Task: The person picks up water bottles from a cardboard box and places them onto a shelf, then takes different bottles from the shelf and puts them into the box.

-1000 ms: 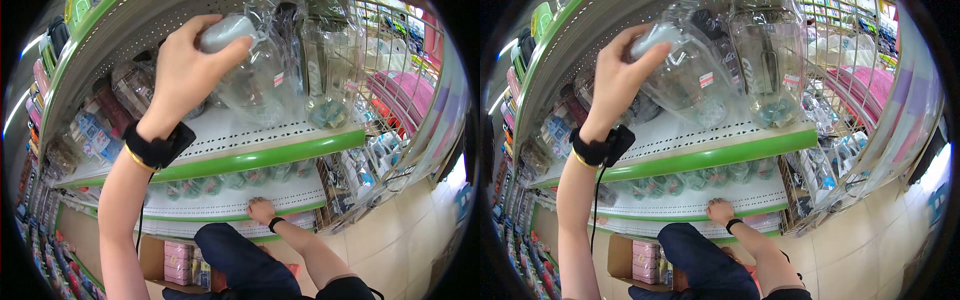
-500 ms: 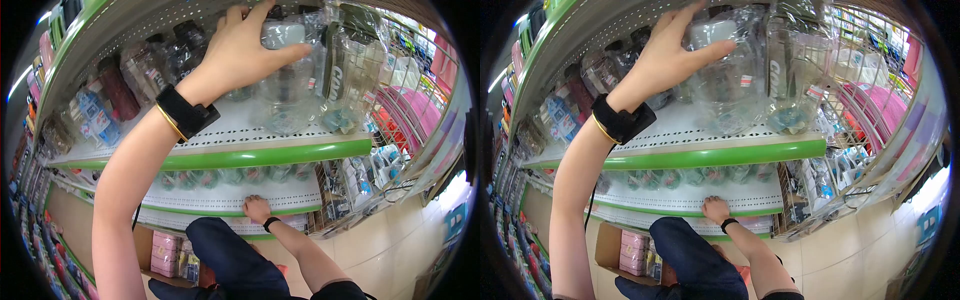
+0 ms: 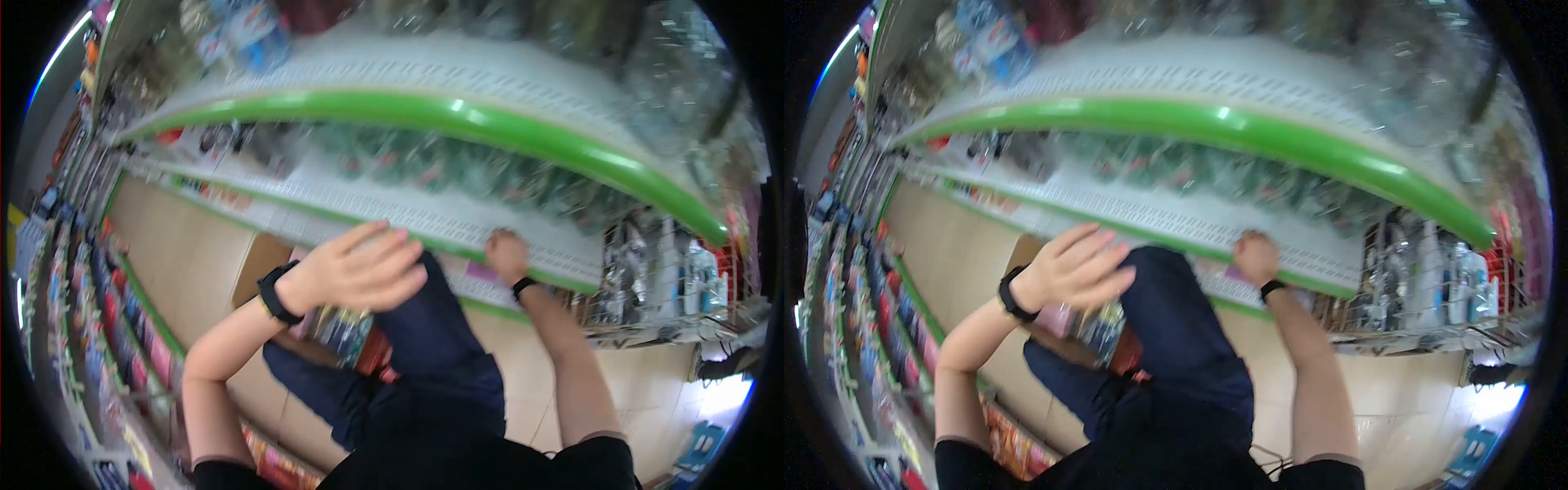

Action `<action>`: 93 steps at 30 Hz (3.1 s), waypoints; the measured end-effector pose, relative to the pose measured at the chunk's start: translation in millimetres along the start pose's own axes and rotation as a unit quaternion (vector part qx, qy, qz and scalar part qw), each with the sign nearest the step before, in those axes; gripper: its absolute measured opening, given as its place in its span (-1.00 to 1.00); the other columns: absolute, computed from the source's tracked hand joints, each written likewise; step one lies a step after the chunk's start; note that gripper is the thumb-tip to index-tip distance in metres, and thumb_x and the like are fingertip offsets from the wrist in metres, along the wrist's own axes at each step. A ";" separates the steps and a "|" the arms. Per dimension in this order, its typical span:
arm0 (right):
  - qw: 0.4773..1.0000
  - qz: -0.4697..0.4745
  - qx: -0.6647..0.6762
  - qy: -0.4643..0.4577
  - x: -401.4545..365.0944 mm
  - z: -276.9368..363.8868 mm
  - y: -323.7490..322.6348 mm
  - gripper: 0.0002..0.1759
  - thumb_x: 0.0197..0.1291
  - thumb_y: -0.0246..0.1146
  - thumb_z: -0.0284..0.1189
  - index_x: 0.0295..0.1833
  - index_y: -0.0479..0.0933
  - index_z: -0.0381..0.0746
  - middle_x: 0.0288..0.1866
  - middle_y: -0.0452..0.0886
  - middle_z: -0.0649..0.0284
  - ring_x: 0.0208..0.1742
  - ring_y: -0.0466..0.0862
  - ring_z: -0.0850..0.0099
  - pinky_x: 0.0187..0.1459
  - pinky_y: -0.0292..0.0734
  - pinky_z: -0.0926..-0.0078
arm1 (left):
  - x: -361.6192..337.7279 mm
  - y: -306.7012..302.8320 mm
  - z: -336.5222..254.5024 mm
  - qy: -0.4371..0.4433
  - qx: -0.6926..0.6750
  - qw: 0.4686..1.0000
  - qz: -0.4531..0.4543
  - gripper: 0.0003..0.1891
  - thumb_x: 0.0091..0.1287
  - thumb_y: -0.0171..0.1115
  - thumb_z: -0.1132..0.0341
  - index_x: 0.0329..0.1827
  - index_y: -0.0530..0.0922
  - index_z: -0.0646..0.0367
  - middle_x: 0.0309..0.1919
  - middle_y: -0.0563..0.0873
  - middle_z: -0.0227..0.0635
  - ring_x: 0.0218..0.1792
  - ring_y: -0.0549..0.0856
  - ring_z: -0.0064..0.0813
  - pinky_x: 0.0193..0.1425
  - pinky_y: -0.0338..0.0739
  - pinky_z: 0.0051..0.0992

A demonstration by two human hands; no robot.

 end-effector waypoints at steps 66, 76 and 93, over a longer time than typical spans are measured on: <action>0.996 -0.084 -0.029 -0.025 -6.5 1.9 -10.0 -0.76 0.07 0.09 -0.28 -0.36 0.55 -0.23 -0.32 0.62 0.14 -0.24 0.64 0.20 -0.27 0.58 0.17 | 92.2 -169.8 121.0 -0.249 -0.158 0.799 -0.524 -0.56 0.29 0.19 0.39 0.21 0.38 0.33 0.12 0.56 -0.19 0.11 0.56 -0.41 0.22 0.44 -0.38; 0.997 -0.063 -0.004 -0.035 -5.6 2.9 -12.3 -0.70 0.11 0.07 -0.25 -0.35 0.57 -0.25 -0.31 0.64 0.13 -0.21 0.66 0.21 -0.25 0.60 0.21 | 226.2 -61.0 179.9 -0.249 -0.194 0.862 -0.396 -0.62 -0.03 0.49 0.28 -0.15 0.64 0.27 -0.01 0.59 -0.18 -0.07 0.63 -0.40 0.03 0.51 -0.47; 0.994 -0.094 0.000 -0.060 -4.4 7.3 -16.3 -0.79 0.06 0.10 -0.33 -0.42 0.53 -0.24 -0.37 0.62 0.13 -0.28 0.64 0.17 -0.30 0.59 0.19 | 212.8 -14.1 182.3 -0.311 -0.383 0.798 -0.345 0.05 0.18 0.35 -0.02 0.33 -0.17 0.57 0.28 0.09 0.21 0.37 0.10 -0.13 0.47 -0.03 -0.30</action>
Point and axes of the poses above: each hand's wrist, its own x-axis towards the middle knuckle, its own y-axis out of the palm, z = x × y, the point moved 8 cm from there along x, towards the middle knuckle
